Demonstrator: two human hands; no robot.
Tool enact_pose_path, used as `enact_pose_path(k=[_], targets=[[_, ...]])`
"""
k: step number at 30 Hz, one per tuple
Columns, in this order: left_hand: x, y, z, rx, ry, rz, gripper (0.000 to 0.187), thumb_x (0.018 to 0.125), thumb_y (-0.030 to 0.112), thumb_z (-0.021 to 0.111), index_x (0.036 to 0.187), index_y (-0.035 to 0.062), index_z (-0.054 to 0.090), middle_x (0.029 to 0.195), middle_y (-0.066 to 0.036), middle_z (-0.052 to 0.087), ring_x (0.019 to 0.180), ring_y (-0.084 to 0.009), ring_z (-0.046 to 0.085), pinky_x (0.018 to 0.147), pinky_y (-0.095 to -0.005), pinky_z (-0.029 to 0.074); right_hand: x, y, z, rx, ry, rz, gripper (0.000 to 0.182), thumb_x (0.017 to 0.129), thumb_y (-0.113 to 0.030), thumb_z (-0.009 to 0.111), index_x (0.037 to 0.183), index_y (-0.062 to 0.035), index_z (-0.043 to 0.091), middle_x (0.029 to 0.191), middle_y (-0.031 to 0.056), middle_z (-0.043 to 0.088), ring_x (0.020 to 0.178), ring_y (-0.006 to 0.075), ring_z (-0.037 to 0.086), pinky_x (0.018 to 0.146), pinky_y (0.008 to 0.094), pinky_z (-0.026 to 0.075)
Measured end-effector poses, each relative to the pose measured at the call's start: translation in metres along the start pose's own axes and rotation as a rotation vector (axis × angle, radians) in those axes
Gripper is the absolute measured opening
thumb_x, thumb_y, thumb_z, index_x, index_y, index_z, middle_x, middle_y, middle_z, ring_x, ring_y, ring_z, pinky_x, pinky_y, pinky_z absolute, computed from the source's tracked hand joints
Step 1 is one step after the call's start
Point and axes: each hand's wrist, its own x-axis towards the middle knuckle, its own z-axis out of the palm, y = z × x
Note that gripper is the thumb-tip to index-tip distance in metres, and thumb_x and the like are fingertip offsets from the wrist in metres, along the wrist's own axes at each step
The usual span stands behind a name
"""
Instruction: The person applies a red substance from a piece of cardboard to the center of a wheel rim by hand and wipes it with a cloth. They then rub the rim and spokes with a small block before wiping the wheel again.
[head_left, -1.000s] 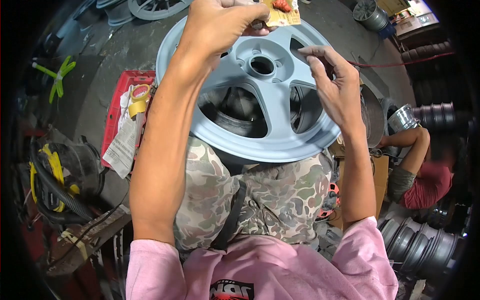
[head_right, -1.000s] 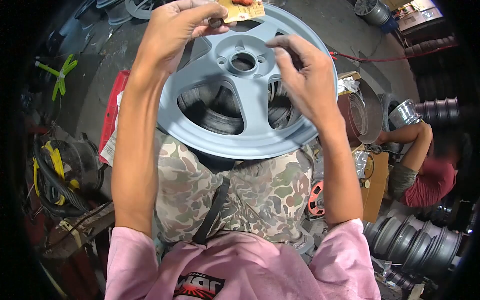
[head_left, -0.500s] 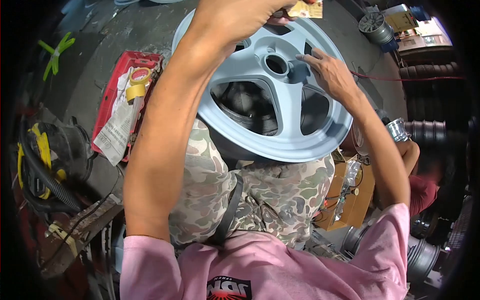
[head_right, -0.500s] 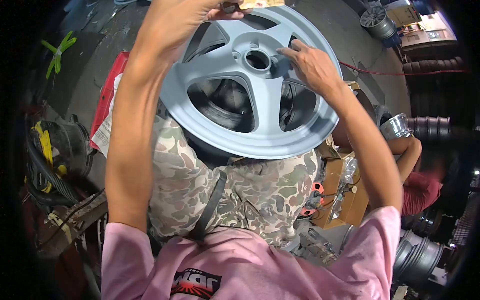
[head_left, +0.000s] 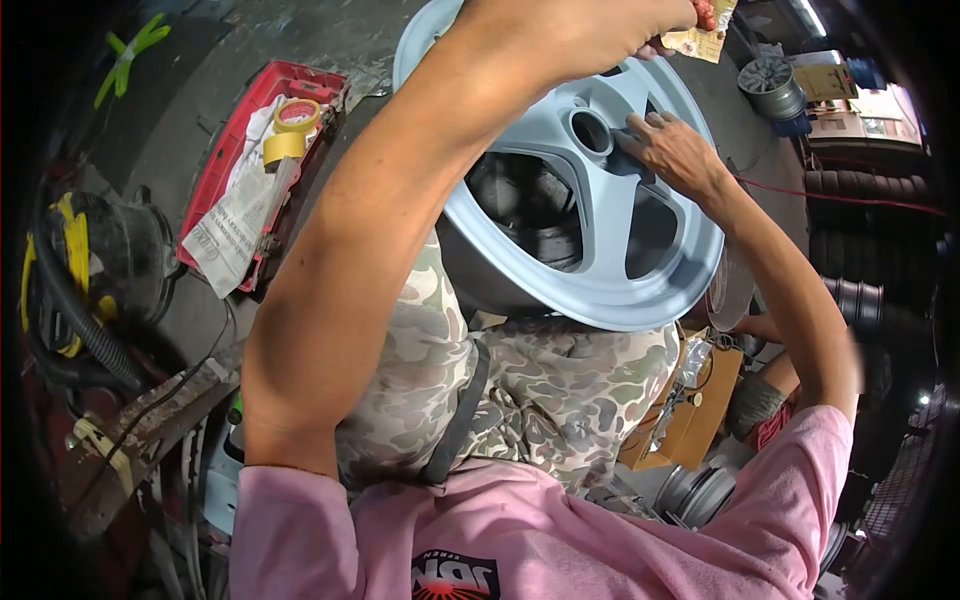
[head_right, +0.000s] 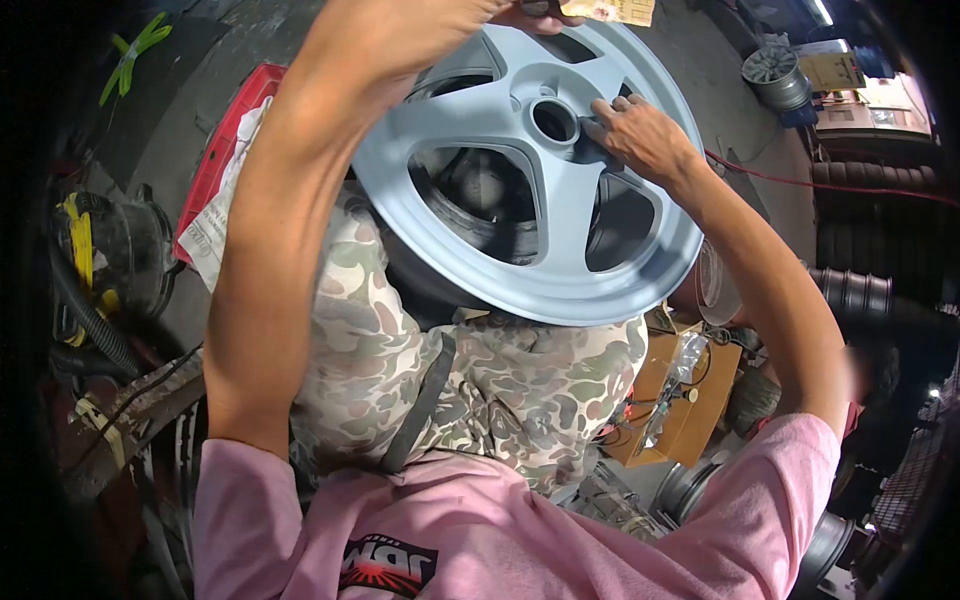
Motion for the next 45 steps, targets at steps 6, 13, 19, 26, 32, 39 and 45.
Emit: enact_pose_path(k=[6, 13, 19, 26, 32, 39, 45], targets=[[-0.003, 0.022, 0.002, 0.101, 0.029, -0.115, 0.018, 0.088, 0.009, 0.074, 0.077, -0.006, 0.073, 0.071, -0.009, 0.072, 0.063, -0.0091, 0.064, 0.056, -0.0258, 0.048, 0.008, -0.003, -0.001, -0.051, -0.125, 0.023, 0.032, 0.092, -0.014, 0.059, 0.123, -0.0088, 0.066, 0.11, 0.0104, 0.058, 0.101, 0.0247, 0.065, 0.089, 0.0363, 0.053], [-0.007, 0.022, 0.004, 0.116, 0.039, 0.01, 0.018, 0.088, 0.008, 0.072, 0.08, -0.007, 0.074, 0.071, -0.009, 0.072, 0.062, -0.009, 0.064, 0.055, -0.0261, 0.048, 0.011, -0.007, -0.003, -0.157, -0.148, 0.012, 0.024, 0.095, -0.014, 0.059, 0.117, -0.008, 0.067, 0.11, 0.01, 0.059, 0.101, 0.0236, 0.064, 0.09, 0.0357, 0.052], [-0.006, 0.017, -0.002, 0.037, -0.02, -0.006, 0.017, 0.088, 0.008, 0.071, 0.081, -0.0075, 0.075, 0.071, -0.009, 0.072, 0.061, -0.01, 0.064, 0.053, -0.0267, 0.048, 0.007, -0.008, -0.009, -0.164, -0.187, 0.004, 0.026, 0.094, -0.016, 0.059, 0.117, -0.0074, 0.068, 0.109, 0.0097, 0.059, 0.103, 0.0231, 0.063, 0.09, 0.0354, 0.051], [-0.003, 0.014, 0.003, 0.076, 0.006, -0.057, 0.017, 0.087, 0.007, 0.071, 0.081, -0.008, 0.075, 0.071, -0.011, 0.072, 0.062, -0.0112, 0.065, 0.055, -0.0271, 0.051, 0.001, -0.005, -0.003, -0.129, -0.105, -0.019, 0.031, 0.095, -0.015, 0.058, 0.124, -0.0104, 0.066, 0.112, 0.0092, 0.058, 0.101, 0.0217, 0.063, 0.09, 0.0348, 0.049], [-0.009, -0.002, 0.006, 0.077, 0.036, 0.186, 0.016, 0.086, 0.006, 0.07, 0.082, -0.0088, 0.075, 0.072, -0.012, 0.072, 0.064, -0.0115, 0.067, 0.057, -0.0266, 0.052, 0.016, -0.007, -0.006, -0.136, -0.187, -0.003, 0.024, 0.095, -0.016, 0.057, 0.116, -0.0109, 0.066, 0.11, 0.0089, 0.057, 0.097, 0.0214, 0.065, 0.088, 0.0359, 0.049], [-0.006, 0.0, 0.005, 0.054, 0.022, 0.141, 0.016, 0.086, 0.006, 0.072, 0.082, -0.0091, 0.074, 0.072, -0.012, 0.072, 0.064, -0.012, 0.067, 0.057, -0.027, 0.052, 0.02, -0.013, -0.008, -0.212, -0.273, -0.01, 0.016, 0.096, -0.017, 0.057, 0.106, -0.0124, 0.068, 0.107, 0.0093, 0.057, 0.094, 0.0203, 0.065, 0.086, 0.0355, 0.048], [-0.004, 0.014, 0.0, 0.1, 0.001, -0.058, 0.015, 0.086, 0.006, 0.073, 0.082, -0.0084, 0.075, 0.071, -0.012, 0.072, 0.063, -0.0131, 0.067, 0.057, -0.0281, 0.052, 0.014, -0.022, -0.011, -0.215, -0.229, 0.058, 0.014, 0.096, -0.017, 0.057, 0.104, -0.0121, 0.067, 0.105, 0.0101, 0.057, 0.092, 0.0211, 0.065, 0.084, 0.0358, 0.048]])
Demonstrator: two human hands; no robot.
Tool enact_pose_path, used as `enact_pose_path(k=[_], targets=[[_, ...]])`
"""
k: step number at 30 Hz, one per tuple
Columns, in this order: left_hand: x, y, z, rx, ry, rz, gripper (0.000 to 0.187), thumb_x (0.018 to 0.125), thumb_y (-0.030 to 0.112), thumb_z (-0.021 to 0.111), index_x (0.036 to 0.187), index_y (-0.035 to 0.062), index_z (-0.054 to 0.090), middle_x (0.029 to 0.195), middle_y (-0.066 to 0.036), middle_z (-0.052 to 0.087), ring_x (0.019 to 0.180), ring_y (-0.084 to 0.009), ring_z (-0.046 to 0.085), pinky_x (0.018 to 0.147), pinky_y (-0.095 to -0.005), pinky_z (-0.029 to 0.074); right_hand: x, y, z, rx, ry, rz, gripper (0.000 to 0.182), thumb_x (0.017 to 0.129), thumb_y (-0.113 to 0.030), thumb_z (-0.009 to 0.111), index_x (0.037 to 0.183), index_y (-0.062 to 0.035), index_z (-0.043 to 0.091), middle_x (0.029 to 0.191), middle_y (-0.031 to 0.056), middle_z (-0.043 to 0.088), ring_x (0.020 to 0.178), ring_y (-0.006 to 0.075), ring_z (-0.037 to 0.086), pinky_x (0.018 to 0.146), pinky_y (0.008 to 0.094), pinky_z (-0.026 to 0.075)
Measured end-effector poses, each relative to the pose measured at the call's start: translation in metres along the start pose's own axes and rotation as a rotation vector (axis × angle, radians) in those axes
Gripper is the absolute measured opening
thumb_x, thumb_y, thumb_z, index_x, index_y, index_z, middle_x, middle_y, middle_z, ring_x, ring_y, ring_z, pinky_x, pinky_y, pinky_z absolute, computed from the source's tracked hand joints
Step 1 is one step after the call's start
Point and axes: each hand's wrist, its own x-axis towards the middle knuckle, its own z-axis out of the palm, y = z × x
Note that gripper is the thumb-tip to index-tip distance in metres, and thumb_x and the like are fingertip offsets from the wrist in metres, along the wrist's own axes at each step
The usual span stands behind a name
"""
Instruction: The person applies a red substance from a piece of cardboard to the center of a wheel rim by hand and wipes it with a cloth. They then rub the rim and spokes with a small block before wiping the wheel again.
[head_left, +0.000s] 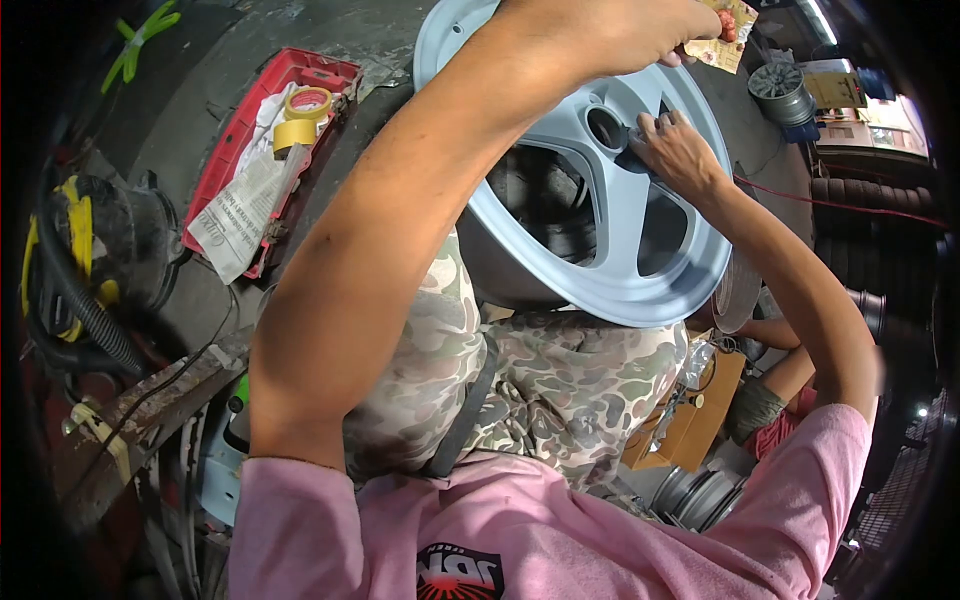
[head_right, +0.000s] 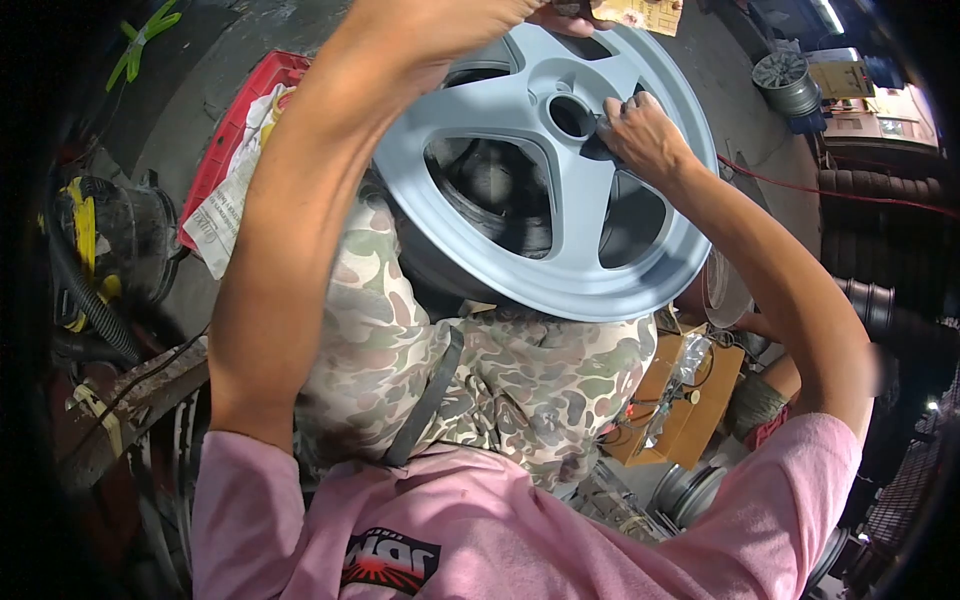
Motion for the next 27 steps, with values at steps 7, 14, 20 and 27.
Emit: enact_pose_path(k=[7, 14, 20, 27], targets=[[-0.003, 0.004, -0.005, 0.0, 0.032, -0.075, 0.015, 0.086, 0.006, 0.073, 0.079, -0.0074, 0.074, 0.071, -0.012, 0.072, 0.062, -0.0131, 0.067, 0.057, -0.0282, 0.052, -0.002, -0.005, 0.005, 0.016, 0.064, 0.051, 0.013, 0.095, -0.016, 0.058, 0.102, -0.0108, 0.068, 0.097, 0.0095, 0.059, 0.086, 0.0209, 0.065, 0.078, 0.0349, 0.046], [0.004, -0.015, -0.006, -0.039, 0.045, -0.05, 0.016, 0.087, 0.007, 0.073, 0.079, -0.0068, 0.073, 0.071, -0.011, 0.072, 0.062, -0.0116, 0.066, 0.056, -0.0283, 0.051, -0.009, -0.006, -0.007, 0.093, -0.016, 0.097, 0.021, 0.095, -0.014, 0.058, 0.114, -0.0097, 0.066, 0.104, 0.0108, 0.057, 0.092, 0.0231, 0.065, 0.086, 0.0362, 0.048], [0.001, -0.018, -0.013, -0.101, 0.002, 0.049, 0.017, 0.087, 0.008, 0.075, 0.079, -0.0078, 0.073, 0.071, -0.011, 0.072, 0.063, -0.0112, 0.066, 0.055, -0.0279, 0.05, -0.069, 0.016, 0.011, 0.27, 0.235, 0.203, 0.043, 0.098, -0.009, 0.052, 0.14, -0.0125, 0.058, 0.115, 0.011, 0.055, 0.097, 0.0226, 0.066, 0.088, 0.0369, 0.046], [0.008, -0.02, -0.003, 0.016, 0.023, -0.025, 0.018, 0.087, 0.009, 0.075, 0.08, -0.0073, 0.074, 0.072, -0.011, 0.072, 0.062, -0.0115, 0.066, 0.056, -0.027, 0.05, -0.071, 0.006, 0.012, 0.312, 0.305, 0.194, 0.046, 0.096, -0.011, 0.055, 0.141, -0.0193, 0.059, 0.122, 0.0082, 0.053, 0.107, 0.0196, 0.059, 0.088, 0.0371, 0.044]])
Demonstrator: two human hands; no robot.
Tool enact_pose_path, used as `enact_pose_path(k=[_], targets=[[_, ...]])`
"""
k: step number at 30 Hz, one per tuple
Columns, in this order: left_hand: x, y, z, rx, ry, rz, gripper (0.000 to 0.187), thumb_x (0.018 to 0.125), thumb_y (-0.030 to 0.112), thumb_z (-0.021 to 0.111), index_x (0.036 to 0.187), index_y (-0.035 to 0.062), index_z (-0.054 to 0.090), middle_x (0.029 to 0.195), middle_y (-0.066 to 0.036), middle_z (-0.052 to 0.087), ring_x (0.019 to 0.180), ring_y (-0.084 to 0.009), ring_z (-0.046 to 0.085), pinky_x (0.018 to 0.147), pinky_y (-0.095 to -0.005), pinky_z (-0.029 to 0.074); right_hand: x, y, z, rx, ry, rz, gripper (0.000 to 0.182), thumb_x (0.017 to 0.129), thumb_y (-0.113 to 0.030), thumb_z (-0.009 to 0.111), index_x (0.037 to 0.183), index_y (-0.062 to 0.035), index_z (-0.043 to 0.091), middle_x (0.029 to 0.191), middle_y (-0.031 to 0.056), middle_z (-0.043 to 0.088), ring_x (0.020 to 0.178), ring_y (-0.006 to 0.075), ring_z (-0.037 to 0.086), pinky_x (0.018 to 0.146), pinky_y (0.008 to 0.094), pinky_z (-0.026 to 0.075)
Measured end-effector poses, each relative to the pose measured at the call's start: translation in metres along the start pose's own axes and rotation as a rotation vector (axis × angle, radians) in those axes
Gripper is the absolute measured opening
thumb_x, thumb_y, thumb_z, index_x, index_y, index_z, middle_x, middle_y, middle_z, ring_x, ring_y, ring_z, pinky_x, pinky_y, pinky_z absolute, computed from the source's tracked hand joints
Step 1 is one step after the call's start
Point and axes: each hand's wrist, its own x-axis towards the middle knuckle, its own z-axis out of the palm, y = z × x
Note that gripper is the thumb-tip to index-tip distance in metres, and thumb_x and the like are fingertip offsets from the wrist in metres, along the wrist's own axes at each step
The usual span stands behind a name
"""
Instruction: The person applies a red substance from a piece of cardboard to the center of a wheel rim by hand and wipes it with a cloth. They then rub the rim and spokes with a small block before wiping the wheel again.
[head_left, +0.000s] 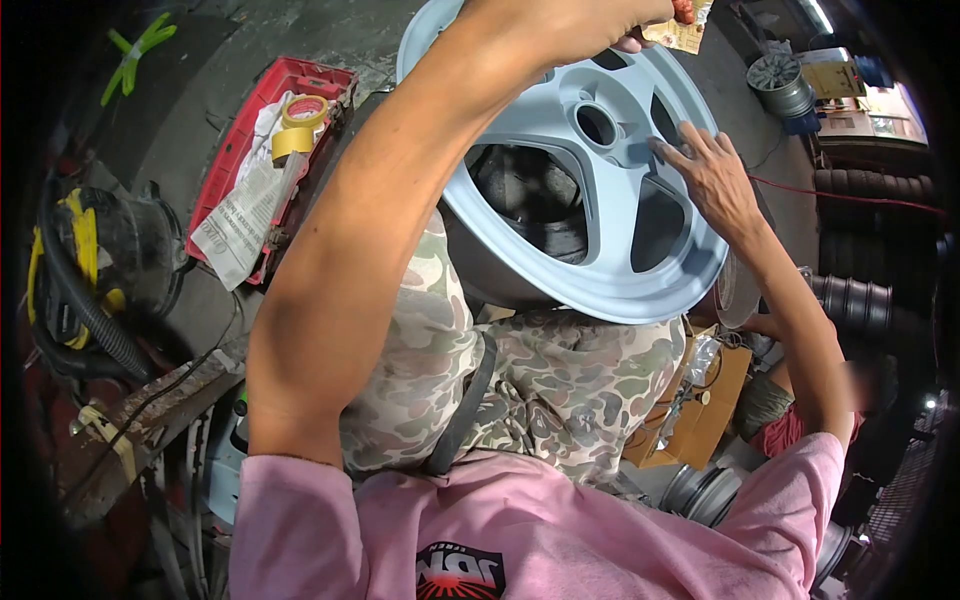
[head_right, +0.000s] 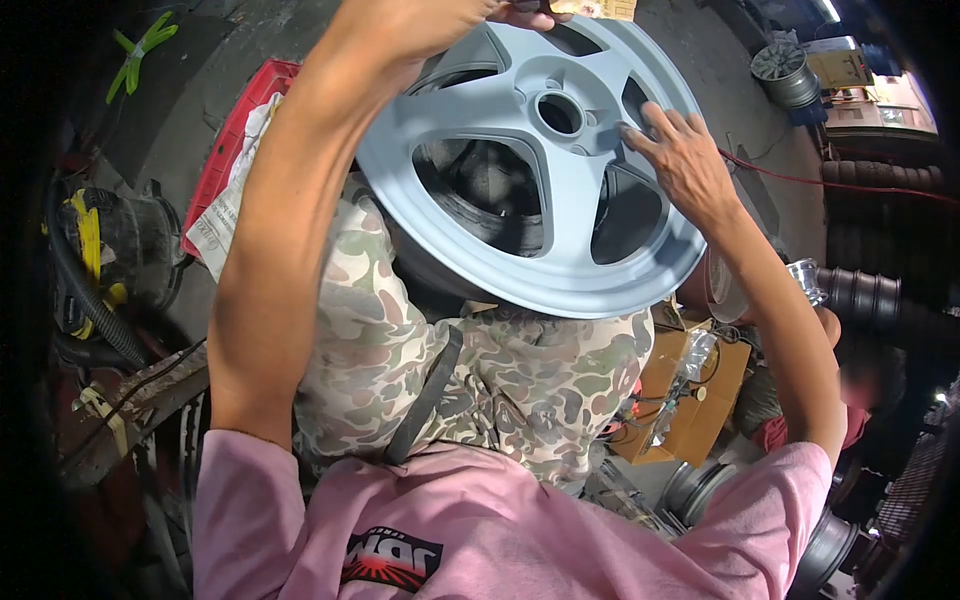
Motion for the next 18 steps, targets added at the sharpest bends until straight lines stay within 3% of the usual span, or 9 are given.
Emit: enact_pose_path(k=[3, 8, 11, 14, 18], targets=[[-0.006, 0.007, -0.004, -0.031, -0.05, -0.062, 0.017, 0.087, 0.009, 0.075, 0.081, -0.0067, 0.074, 0.075, -0.011, 0.073, 0.064, -0.0115, 0.067, 0.058, -0.0266, 0.051, 0.022, -0.009, 0.003, 0.026, -0.046, 0.009, 0.044, 0.097, -0.013, 0.055, 0.139, -0.0216, 0.061, 0.125, 0.0071, 0.053, 0.11, 0.0192, 0.058, 0.092, 0.0374, 0.042], [0.001, 0.0, -0.002, 0.073, 0.041, -0.082, 0.016, 0.086, 0.009, 0.075, 0.083, -0.0066, 0.074, 0.077, -0.011, 0.074, 0.067, -0.0115, 0.068, 0.06, -0.026, 0.052, 0.045, -0.015, 0.009, -0.033, -0.074, 0.001, 0.035, 0.099, -0.014, 0.053, 0.126, -0.0244, 0.073, 0.123, 0.0044, 0.055, 0.112, 0.0179, 0.058, 0.096, 0.0374, 0.04], [0.0, 0.002, -0.002, 0.068, 0.026, -0.077, 0.016, 0.087, 0.009, 0.075, 0.084, -0.0067, 0.074, 0.077, -0.011, 0.074, 0.067, -0.0115, 0.068, 0.06, -0.0262, 0.052, 0.051, -0.021, 0.01, -0.061, -0.174, 0.02, 0.033, 0.099, -0.015, 0.053, 0.122, -0.0246, 0.075, 0.122, 0.0045, 0.055, 0.111, 0.0187, 0.058, 0.096, 0.0368, 0.041], [-0.006, 0.003, -0.011, 0.013, -0.036, 0.007, 0.016, 0.087, 0.009, 0.075, 0.085, -0.007, 0.074, 0.077, -0.011, 0.074, 0.067, -0.0114, 0.068, 0.06, -0.0261, 0.053, 0.05, -0.021, 0.011, -0.066, -0.127, 0.025, 0.031, 0.099, -0.016, 0.054, 0.118, -0.0244, 0.076, 0.12, 0.0044, 0.056, 0.109, 0.0189, 0.058, 0.095, 0.0366, 0.04], [-0.002, 0.006, -0.004, 0.033, 0.02, -0.078, 0.016, 0.087, 0.009, 0.074, 0.086, -0.0074, 0.075, 0.077, -0.011, 0.074, 0.067, -0.0113, 0.068, 0.061, -0.0257, 0.053, 0.054, -0.024, 0.009, -0.133, -0.157, 0.005, 0.028, 0.098, -0.016, 0.055, 0.114, -0.023, 0.077, 0.118, 0.004, 0.056, 0.108, 0.0183, 0.058, 0.095, 0.0362, 0.04]])
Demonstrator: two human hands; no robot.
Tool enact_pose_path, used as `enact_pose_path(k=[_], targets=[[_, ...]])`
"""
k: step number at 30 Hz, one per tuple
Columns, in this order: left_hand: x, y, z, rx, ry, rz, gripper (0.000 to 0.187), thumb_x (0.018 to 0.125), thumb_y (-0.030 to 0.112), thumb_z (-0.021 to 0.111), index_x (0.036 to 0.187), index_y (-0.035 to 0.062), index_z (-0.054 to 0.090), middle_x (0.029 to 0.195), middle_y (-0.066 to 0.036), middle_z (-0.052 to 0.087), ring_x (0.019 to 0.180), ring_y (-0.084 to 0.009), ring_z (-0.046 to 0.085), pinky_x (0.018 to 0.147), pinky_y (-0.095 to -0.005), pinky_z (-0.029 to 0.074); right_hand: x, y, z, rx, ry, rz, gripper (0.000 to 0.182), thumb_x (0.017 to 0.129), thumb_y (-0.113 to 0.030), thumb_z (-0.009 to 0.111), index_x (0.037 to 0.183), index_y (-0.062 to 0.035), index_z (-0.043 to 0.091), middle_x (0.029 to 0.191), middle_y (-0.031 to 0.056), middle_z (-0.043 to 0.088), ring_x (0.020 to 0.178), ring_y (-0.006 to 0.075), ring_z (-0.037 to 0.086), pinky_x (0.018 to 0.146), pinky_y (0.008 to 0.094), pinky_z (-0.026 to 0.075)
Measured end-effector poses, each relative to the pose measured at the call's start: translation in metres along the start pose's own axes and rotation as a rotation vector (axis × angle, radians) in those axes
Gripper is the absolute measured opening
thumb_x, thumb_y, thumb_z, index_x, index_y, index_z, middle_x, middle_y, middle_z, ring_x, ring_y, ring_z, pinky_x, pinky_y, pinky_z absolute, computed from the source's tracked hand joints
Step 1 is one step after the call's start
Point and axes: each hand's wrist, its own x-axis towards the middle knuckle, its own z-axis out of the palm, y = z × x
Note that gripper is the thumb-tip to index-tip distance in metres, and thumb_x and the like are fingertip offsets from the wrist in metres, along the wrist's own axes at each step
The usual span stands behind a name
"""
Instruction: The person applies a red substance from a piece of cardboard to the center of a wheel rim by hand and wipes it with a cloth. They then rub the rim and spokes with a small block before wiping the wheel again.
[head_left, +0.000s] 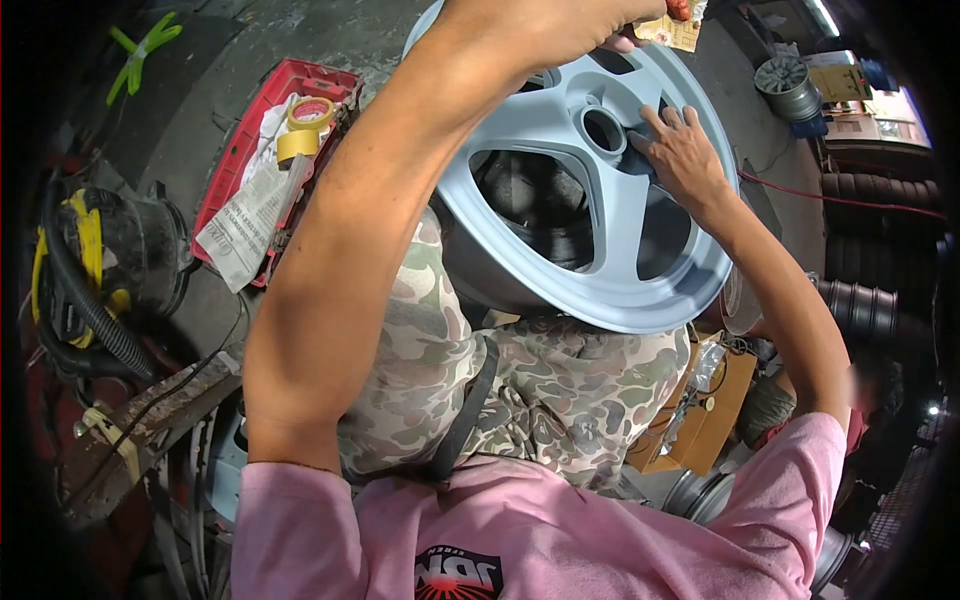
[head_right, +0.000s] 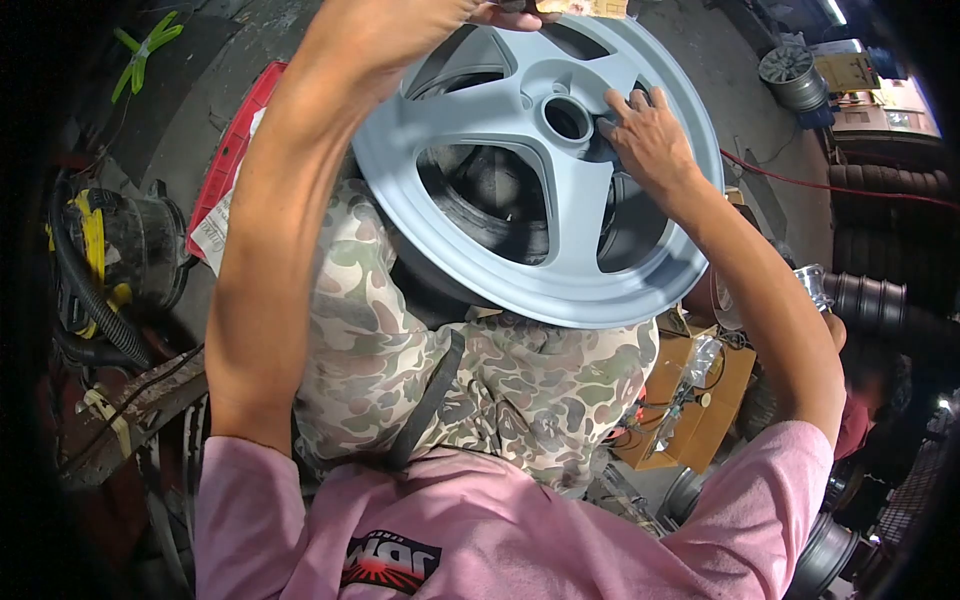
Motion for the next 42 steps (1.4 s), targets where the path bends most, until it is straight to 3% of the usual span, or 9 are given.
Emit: enact_pose_path(k=[3, 5, 9, 14, 18, 20, 35, 39, 42], targets=[[-0.003, 0.001, -0.004, 0.011, 0.008, 0.0, 0.016, 0.087, 0.008, 0.074, 0.086, -0.0076, 0.074, 0.077, -0.011, 0.074, 0.067, -0.0111, 0.068, 0.061, -0.0255, 0.053, -0.001, -0.003, -0.002, -0.06, 0.013, 0.007, 0.025, 0.096, -0.017, 0.057, 0.11, -0.0222, 0.077, 0.116, 0.0033, 0.056, 0.109, 0.0179, 0.058, 0.095, 0.0359, 0.04], [-0.007, -0.002, -0.011, 0.003, -0.045, 0.138, 0.015, 0.088, 0.008, 0.074, 0.085, -0.0075, 0.074, 0.077, -0.011, 0.074, 0.067, -0.0111, 0.067, 0.061, -0.0255, 0.053, -0.003, -0.004, -0.003, -0.092, 0.02, 0.018, 0.024, 0.096, -0.018, 0.058, 0.11, -0.0218, 0.077, 0.116, 0.0029, 0.056, 0.109, 0.0176, 0.058, 0.094, 0.0351, 0.04], [-0.003, -0.001, -0.007, 0.032, 0.021, 0.023, 0.015, 0.088, 0.007, 0.073, 0.085, -0.007, 0.074, 0.076, -0.011, 0.074, 0.067, -0.0109, 0.067, 0.061, -0.0256, 0.052, -0.003, -0.004, -0.004, -0.091, 0.018, 0.013, 0.024, 0.096, -0.018, 0.058, 0.111, -0.0216, 0.077, 0.115, 0.0033, 0.055, 0.108, 0.0175, 0.058, 0.094, 0.0343, 0.04], [-0.008, -0.004, -0.013, -0.059, -0.027, 0.127, 0.016, 0.089, 0.008, 0.074, 0.083, -0.0066, 0.074, 0.076, -0.011, 0.074, 0.067, -0.011, 0.067, 0.061, -0.0257, 0.052, -0.018, -0.002, 0.005, 0.008, 0.164, 0.025, 0.032, 0.095, -0.016, 0.06, 0.125, -0.0213, 0.072, 0.118, 0.0043, 0.053, 0.106, 0.0186, 0.058, 0.091, 0.0348, 0.041], [-0.007, 0.001, -0.01, -0.019, -0.042, 0.113, 0.016, 0.089, 0.008, 0.073, 0.083, -0.0068, 0.074, 0.076, -0.011, 0.074, 0.068, -0.0113, 0.068, 0.062, -0.0259, 0.053, -0.04, -0.004, 0.003, 0.092, 0.103, 0.082, 0.041, 0.096, -0.013, 0.058, 0.135, -0.0215, 0.066, 0.119, 0.0057, 0.052, 0.107, 0.0192, 0.058, 0.088, 0.0357, 0.04], [-0.003, 0.004, -0.001, -0.016, 0.025, -0.033, 0.015, 0.088, 0.008, 0.073, 0.083, -0.0072, 0.074, 0.076, -0.011, 0.074, 0.067, -0.0114, 0.068, 0.062, -0.026, 0.053, -0.047, -0.004, 0.005, 0.159, 0.13, 0.11, 0.045, 0.096, -0.011, 0.056, 0.14, -0.0215, 0.064, 0.119, 0.0072, 0.052, 0.106, 0.0201, 0.058, 0.087, 0.0368, 0.04], [0.003, -0.006, 0.001, 0.073, 0.0, 0.033, 0.017, 0.086, 0.009, 0.074, 0.084, -0.0078, 0.075, 0.075, -0.011, 0.074, 0.067, -0.0105, 0.067, 0.061, -0.0253, 0.053, -0.009, 0.005, 0.009, 0.204, 0.081, 0.06, 0.037, 0.098, -0.012, 0.052, 0.129, -0.0206, 0.07, 0.124, 0.009, 0.056, 0.108, 0.0221, 0.062, 0.094, 0.0397, 0.042], [0.003, -0.009, 0.0, 0.062, -0.006, 0.021, 0.016, 0.087, 0.009, 0.074, 0.084, -0.0075, 0.076, 0.076, -0.01, 0.074, 0.067, -0.0106, 0.067, 0.062, -0.0254, 0.053, -0.006, 0.003, 0.008, 0.168, 0.017, 0.082, 0.036, 0.099, -0.012, 0.051, 0.127, -0.0214, 0.071, 0.124, 0.009, 0.056, 0.107, 0.0215, 0.063, 0.093, 0.04, 0.042], [0.002, -0.013, -0.005, -0.007, -0.052, 0.153, 0.016, 0.087, 0.009, 0.074, 0.085, -0.007, 0.076, 0.076, -0.01, 0.074, 0.067, -0.0107, 0.068, 0.062, -0.0254, 0.053, -0.011, 0.003, 0.01, 0.211, 0.078, 0.082, 0.042, 0.096, -0.011, 0.051, 0.134, -0.0161, 0.068, 0.128, 0.0131, 0.056, 0.107, 0.023, 0.063, 0.087, 0.0378, 0.038]])
